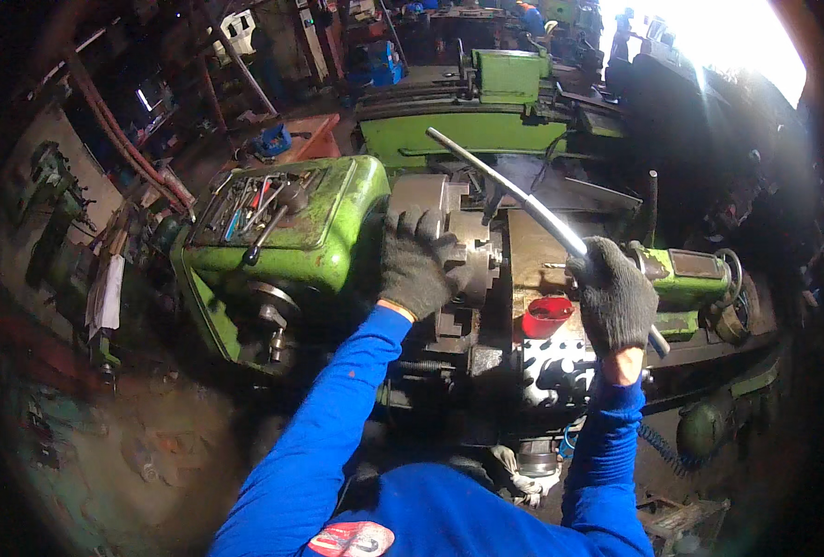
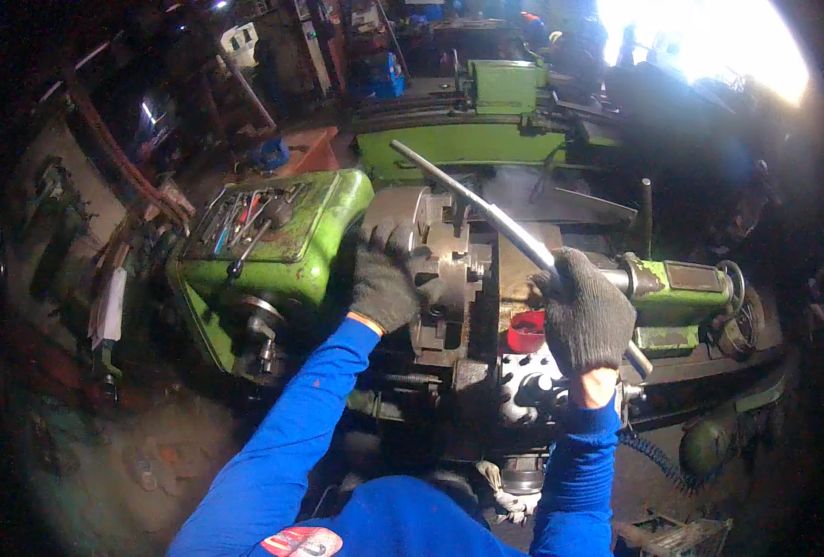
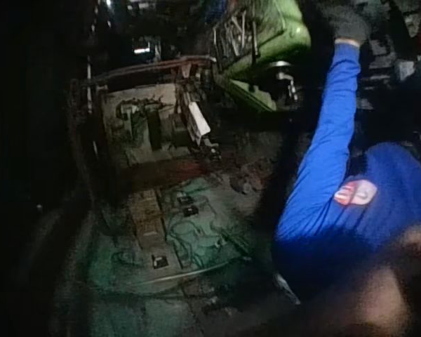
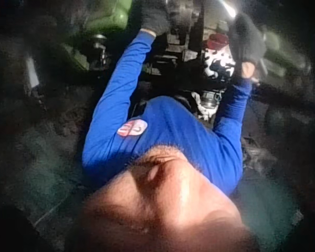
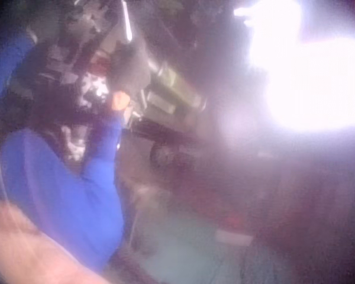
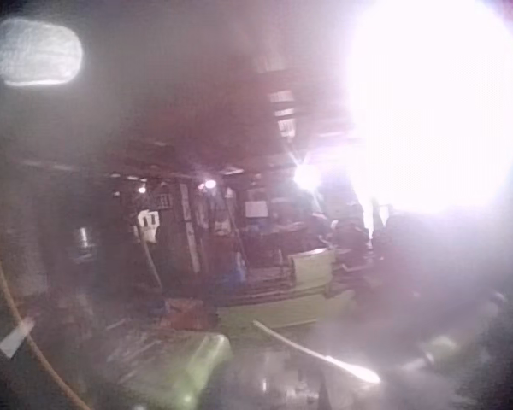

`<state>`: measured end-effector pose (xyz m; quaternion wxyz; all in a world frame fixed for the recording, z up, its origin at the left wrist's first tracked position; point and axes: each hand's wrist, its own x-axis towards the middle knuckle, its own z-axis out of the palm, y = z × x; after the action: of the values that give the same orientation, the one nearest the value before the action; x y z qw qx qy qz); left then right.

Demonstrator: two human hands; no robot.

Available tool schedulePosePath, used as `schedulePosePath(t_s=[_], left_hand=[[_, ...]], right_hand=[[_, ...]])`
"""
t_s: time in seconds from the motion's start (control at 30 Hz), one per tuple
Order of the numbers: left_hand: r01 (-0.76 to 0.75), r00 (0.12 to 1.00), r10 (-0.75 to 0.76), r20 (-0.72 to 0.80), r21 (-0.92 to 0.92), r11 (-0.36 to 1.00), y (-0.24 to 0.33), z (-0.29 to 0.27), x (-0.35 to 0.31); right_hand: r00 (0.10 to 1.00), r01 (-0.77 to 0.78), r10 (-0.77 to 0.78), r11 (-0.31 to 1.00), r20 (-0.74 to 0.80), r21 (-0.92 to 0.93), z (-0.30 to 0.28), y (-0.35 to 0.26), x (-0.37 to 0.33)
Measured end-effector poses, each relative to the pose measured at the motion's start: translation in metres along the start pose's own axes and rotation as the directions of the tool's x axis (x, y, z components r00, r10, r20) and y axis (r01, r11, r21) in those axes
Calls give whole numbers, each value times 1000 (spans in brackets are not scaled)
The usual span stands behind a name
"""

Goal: The person operates a green metal lathe, adjusting the tool post and controls while a cylindrical metal workpiece rotates. They use a red funnel to apply cutting fluid and manipulate the lathe's handwheels and levers to guide the cutting tool along the workpiece.

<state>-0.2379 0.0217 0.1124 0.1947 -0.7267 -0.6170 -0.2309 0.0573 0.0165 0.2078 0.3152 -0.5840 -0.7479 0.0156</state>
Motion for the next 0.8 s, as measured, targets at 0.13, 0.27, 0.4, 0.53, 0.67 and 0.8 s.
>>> schedulePosePath(t_s=[0.13,0.27,0.4,0.53,0.67,0.8], left_hand=[[27,995,-32,94,51,998,4,-6,-18],[-59,996,61,60,-30,998,-3,-16,-13],[106,994,-106,17,5,994,-17,-25,13],[140,989,-140,-44,0,990,-22,1,18],[124,991,-125,-45,-30,992,-21,5,2],[145,984,-154,-88,-109,984,-25,8,6]], right_hand=[[999,40,-40,999,4,-36,14,-6,15],[998,46,-42,993,39,-106,31,-9,25],[992,11,5,992,125,-130,40,-25,37],[993,-7,23,991,117,-135,65,-31,40],[983,-15,45,986,181,-163,76,-37,44],[980,0,39,981,195,-195,75,-42,45]])
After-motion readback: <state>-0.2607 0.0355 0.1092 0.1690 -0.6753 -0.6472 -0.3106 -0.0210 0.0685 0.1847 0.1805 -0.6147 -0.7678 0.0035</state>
